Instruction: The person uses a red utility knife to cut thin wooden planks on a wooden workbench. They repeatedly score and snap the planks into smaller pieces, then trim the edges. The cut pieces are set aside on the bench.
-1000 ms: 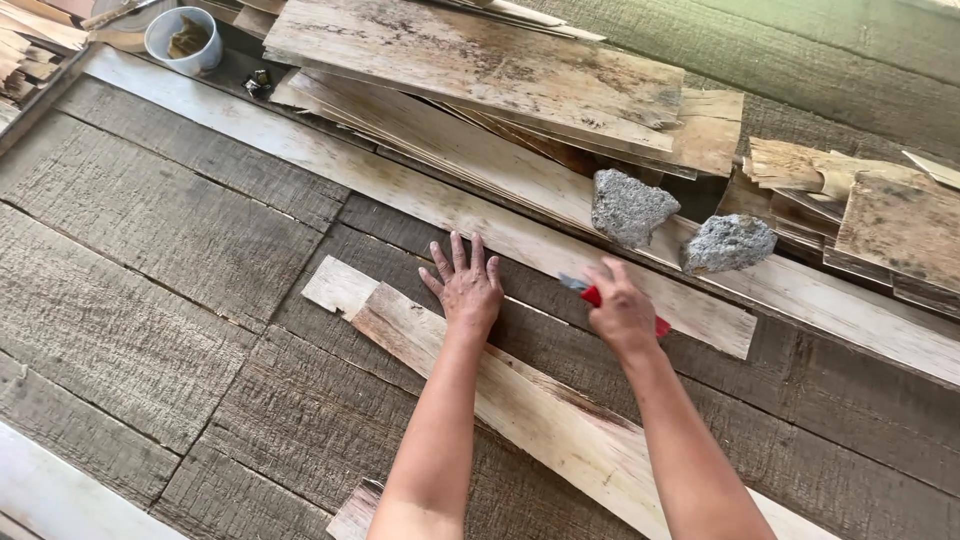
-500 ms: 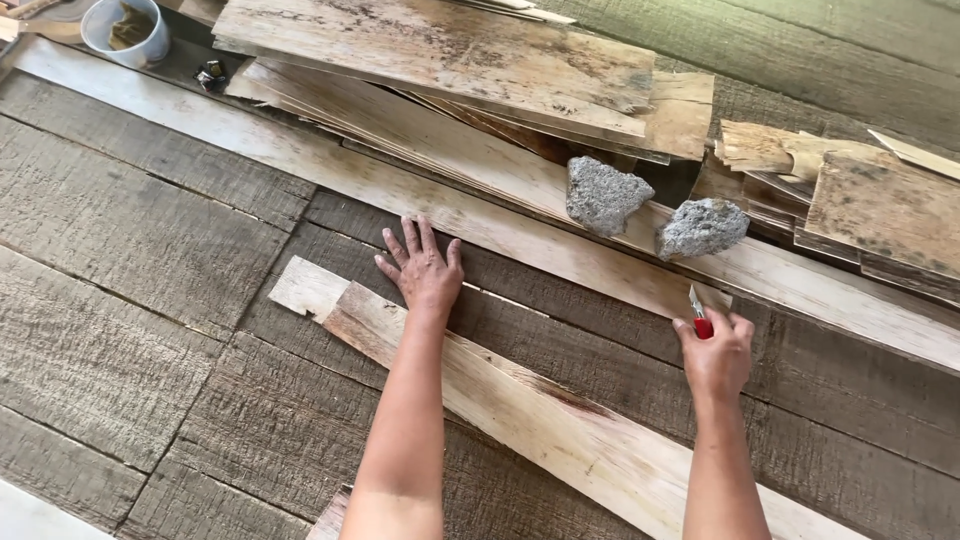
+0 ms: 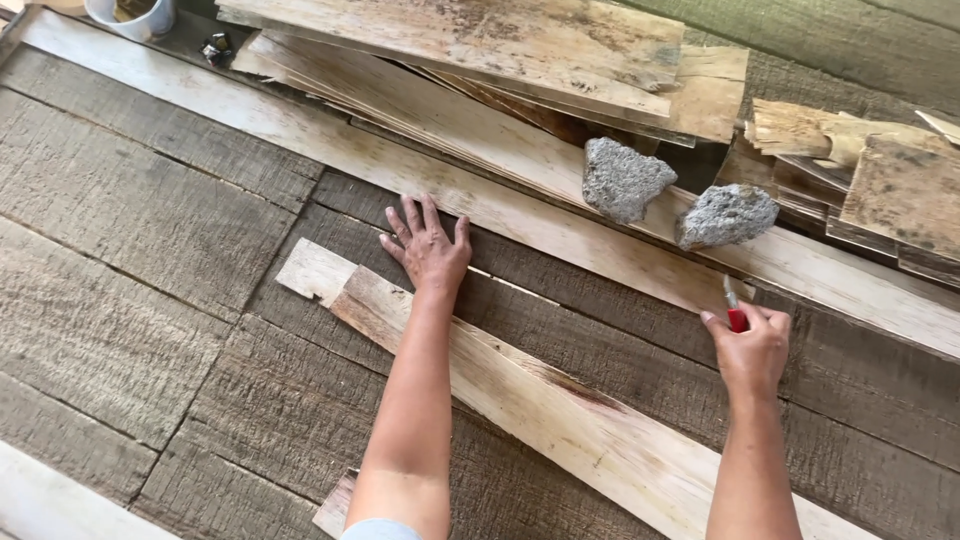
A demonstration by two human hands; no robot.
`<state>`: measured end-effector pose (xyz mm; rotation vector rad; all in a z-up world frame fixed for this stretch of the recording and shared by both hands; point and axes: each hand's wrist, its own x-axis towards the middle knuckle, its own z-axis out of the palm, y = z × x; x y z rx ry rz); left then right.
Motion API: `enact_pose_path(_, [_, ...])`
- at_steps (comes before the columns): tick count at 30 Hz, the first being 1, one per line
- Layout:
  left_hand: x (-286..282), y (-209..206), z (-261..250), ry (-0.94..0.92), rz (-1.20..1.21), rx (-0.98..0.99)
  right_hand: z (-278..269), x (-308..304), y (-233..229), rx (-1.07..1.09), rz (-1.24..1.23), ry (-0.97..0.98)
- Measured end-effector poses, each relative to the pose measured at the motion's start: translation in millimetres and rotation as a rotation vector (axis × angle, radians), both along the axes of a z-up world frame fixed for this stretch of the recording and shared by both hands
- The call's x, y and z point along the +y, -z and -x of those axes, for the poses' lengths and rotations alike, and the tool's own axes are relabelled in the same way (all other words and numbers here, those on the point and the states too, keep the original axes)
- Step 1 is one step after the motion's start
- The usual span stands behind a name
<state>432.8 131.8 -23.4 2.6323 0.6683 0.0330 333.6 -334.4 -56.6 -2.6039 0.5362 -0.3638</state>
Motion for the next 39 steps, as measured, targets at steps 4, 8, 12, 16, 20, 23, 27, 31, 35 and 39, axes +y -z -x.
enact_pose_path(4, [4, 10, -5, -0.041, 0.002, -0.032, 5, 31, -53, -0.007, -0.098, 0.072])
enact_pose_path(8, [7, 12, -8, -0.032, 0.001, -0.03, -7, 28, -55, 0.036, -0.348, 0.231])
enact_pose_path(12, [10, 8, -10, 0.005, -0.008, 0.054, -21, 67, -119, 0.348, -0.411, 0.462])
enact_pose_path(16, [10, 8, -11, 0.003, -0.017, 0.063, -33, 39, -86, 0.256, -0.526, 0.567])
enact_pose_path(20, [10, 8, -11, -0.004, -0.009, 0.019, -34, 22, -83, 0.149, -0.715, 0.56])
enact_pose_path(23, [10, 8, -7, -0.005, 0.011, 0.009, -24, 14, -86, 0.122, -0.776, 0.457])
enact_pose_path(27, [9, 2, -6, -0.03, 0.048, -0.017, -18, 14, -82, 0.004, -0.786, 0.403])
enact_pose_path(31, [9, 10, -4, -0.049, 0.048, -0.153, -21, 27, -110, 0.134, -0.647, 0.483])
enact_pose_path(35, [7, 5, 0, -0.057, 0.103, -0.294, -26, -7, -64, 0.069, -0.711, 0.445])
enact_pose_path(39, [8, 1, -3, -0.055, 0.117, -0.219, -19, 20, -96, 0.14, -0.684, 0.468])
